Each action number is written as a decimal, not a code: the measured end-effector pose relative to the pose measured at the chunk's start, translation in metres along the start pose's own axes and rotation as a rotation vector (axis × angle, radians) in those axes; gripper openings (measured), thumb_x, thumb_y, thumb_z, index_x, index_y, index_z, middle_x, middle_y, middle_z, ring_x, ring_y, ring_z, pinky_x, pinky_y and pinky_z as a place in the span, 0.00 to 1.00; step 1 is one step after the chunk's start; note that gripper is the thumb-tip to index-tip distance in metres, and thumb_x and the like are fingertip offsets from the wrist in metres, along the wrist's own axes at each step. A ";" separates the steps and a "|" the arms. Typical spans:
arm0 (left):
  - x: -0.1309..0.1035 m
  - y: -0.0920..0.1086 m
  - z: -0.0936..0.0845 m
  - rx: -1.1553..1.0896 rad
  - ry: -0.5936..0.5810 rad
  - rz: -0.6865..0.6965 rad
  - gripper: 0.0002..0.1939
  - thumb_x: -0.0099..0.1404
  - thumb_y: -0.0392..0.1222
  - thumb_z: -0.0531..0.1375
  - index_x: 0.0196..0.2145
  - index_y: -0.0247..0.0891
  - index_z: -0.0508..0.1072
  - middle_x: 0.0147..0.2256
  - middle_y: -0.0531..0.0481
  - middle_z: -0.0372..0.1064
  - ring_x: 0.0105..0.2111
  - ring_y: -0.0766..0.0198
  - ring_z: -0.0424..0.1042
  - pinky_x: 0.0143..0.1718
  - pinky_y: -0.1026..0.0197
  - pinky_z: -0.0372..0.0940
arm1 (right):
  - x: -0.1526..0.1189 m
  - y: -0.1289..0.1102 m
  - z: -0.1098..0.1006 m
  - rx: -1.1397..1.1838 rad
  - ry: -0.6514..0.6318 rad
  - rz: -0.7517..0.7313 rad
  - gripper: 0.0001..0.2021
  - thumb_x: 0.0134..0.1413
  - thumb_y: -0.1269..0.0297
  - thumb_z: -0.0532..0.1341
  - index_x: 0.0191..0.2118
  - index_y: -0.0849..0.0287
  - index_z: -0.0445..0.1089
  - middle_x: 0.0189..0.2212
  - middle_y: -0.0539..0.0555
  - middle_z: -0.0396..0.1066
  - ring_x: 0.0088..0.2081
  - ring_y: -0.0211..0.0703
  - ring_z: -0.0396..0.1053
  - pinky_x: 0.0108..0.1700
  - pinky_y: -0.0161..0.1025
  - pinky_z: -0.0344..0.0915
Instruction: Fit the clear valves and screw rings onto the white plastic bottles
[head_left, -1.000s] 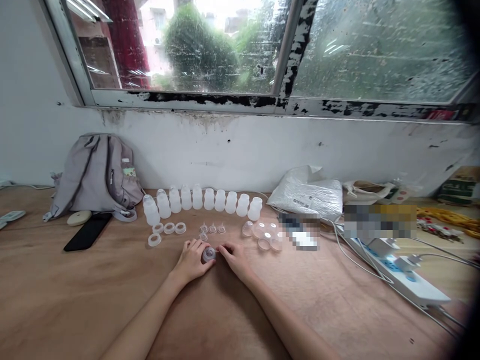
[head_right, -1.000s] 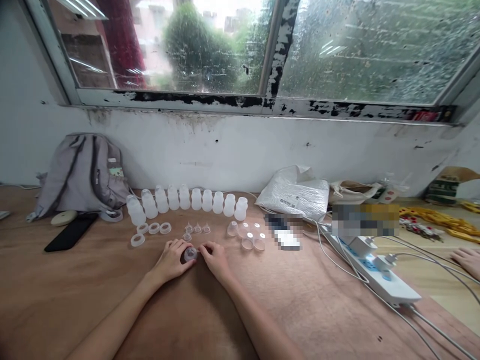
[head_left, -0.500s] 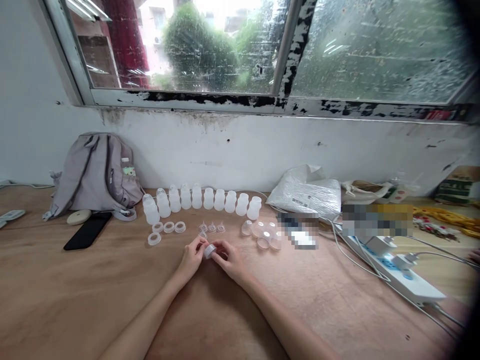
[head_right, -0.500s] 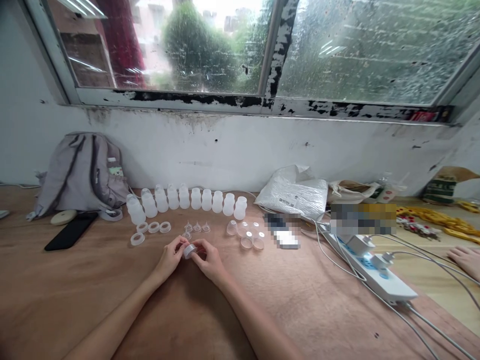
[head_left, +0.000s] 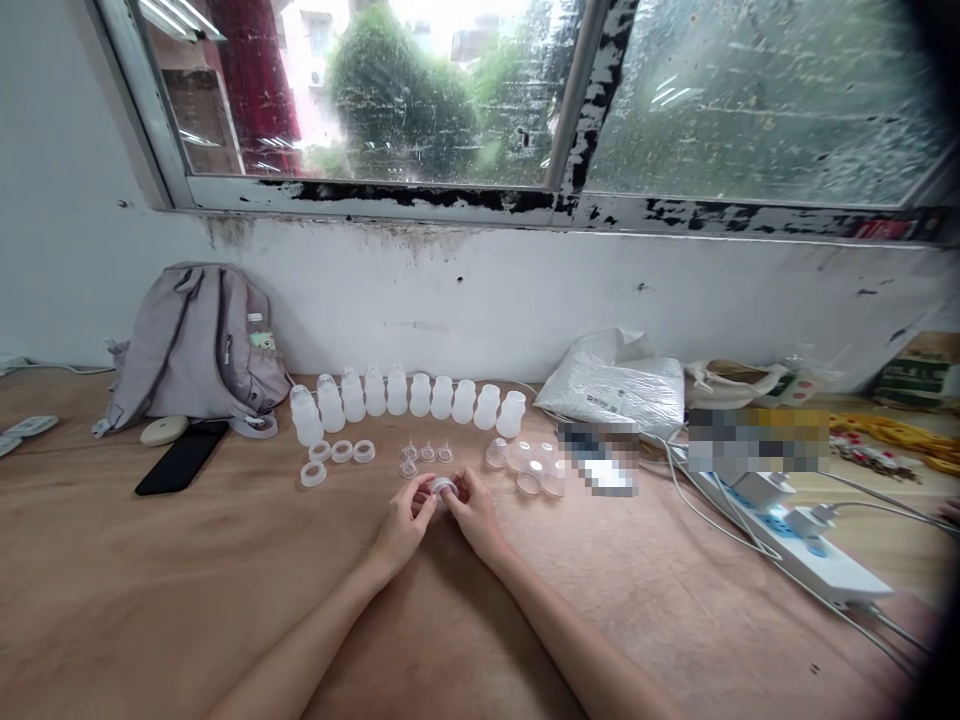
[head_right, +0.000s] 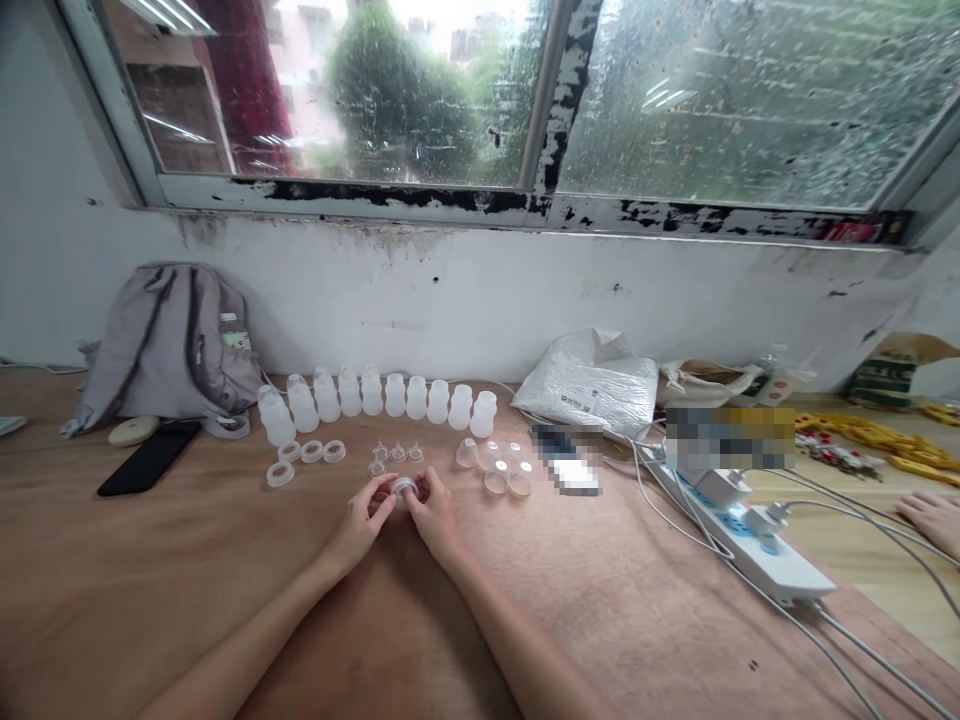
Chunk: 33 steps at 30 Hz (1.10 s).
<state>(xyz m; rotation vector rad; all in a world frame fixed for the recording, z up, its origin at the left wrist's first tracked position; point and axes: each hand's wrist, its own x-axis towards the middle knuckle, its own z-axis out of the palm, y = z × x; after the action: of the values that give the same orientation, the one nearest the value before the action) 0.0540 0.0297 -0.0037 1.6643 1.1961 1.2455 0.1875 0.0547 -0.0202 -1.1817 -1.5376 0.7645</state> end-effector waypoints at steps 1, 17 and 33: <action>0.000 0.000 0.000 -0.007 -0.006 -0.009 0.13 0.58 0.44 0.53 0.41 0.39 0.67 0.36 0.48 0.68 0.35 0.63 0.68 0.37 0.62 0.62 | 0.000 -0.001 0.000 -0.008 -0.009 0.003 0.05 0.45 0.64 0.55 0.25 0.57 0.56 0.20 0.45 0.58 0.23 0.35 0.57 0.26 0.32 0.54; 0.003 -0.013 0.002 -0.039 -0.038 -0.004 0.10 0.56 0.43 0.55 0.36 0.38 0.65 0.32 0.50 0.68 0.31 0.66 0.67 0.32 0.64 0.61 | 0.010 0.001 0.008 -0.109 -0.002 0.056 0.04 0.37 0.69 0.53 0.21 0.57 0.53 0.16 0.43 0.54 0.19 0.33 0.54 0.20 0.30 0.51; 0.017 -0.025 -0.008 -0.399 0.089 -0.155 0.16 0.54 0.51 0.56 0.33 0.36 0.68 0.31 0.49 0.67 0.31 0.64 0.67 0.26 0.67 0.62 | 0.002 -0.003 0.005 -0.082 -0.113 -0.038 0.06 0.47 0.62 0.55 0.31 0.58 0.62 0.20 0.47 0.63 0.18 0.33 0.58 0.17 0.30 0.56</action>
<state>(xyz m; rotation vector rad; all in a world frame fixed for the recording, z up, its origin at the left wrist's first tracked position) 0.0417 0.0534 -0.0200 1.2151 1.0252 1.3666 0.1813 0.0561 -0.0186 -1.1831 -1.6934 0.7603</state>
